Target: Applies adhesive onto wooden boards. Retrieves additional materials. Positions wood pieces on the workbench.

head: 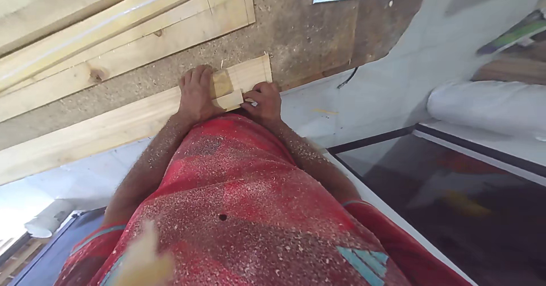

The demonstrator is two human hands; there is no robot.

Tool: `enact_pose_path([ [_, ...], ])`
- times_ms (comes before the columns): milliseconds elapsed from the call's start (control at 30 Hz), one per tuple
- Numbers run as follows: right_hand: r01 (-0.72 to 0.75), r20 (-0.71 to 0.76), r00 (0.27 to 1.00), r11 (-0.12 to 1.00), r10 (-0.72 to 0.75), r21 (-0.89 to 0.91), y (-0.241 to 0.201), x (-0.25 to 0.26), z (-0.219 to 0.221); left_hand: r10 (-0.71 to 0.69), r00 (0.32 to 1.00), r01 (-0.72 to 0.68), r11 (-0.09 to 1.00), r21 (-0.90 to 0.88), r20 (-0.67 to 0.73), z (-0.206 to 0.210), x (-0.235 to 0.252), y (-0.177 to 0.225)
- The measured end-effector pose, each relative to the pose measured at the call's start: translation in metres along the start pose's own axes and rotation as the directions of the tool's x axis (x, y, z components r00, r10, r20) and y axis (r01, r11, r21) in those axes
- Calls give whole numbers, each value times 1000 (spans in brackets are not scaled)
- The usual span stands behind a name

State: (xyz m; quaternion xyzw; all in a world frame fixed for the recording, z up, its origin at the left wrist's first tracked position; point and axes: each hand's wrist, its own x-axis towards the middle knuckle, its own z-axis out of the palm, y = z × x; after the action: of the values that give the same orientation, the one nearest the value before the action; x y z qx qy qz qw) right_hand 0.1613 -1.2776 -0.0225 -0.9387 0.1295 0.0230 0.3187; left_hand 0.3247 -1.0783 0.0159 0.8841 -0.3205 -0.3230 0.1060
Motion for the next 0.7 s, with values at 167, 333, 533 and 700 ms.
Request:
enact_pose_path([
  [167,-2,8,1000,1000,2,-9,-2,0,-2,7,1000,-7,1000,1,-5,1,0,-1],
  [333,1,5,1000,1000,-1,-9,0,2,0,3,1000,-3,1000,5,0,0,1,-1],
  [533,-22,111,994,999,26,-34,-5,-1,-7,1,999,0,1000,-12,32,0,-5,-3],
  [700,-19,80,997,1000,21,-22,0,7,-7,18,1000,-18,1000,-1,-2,-5,2,-4],
])
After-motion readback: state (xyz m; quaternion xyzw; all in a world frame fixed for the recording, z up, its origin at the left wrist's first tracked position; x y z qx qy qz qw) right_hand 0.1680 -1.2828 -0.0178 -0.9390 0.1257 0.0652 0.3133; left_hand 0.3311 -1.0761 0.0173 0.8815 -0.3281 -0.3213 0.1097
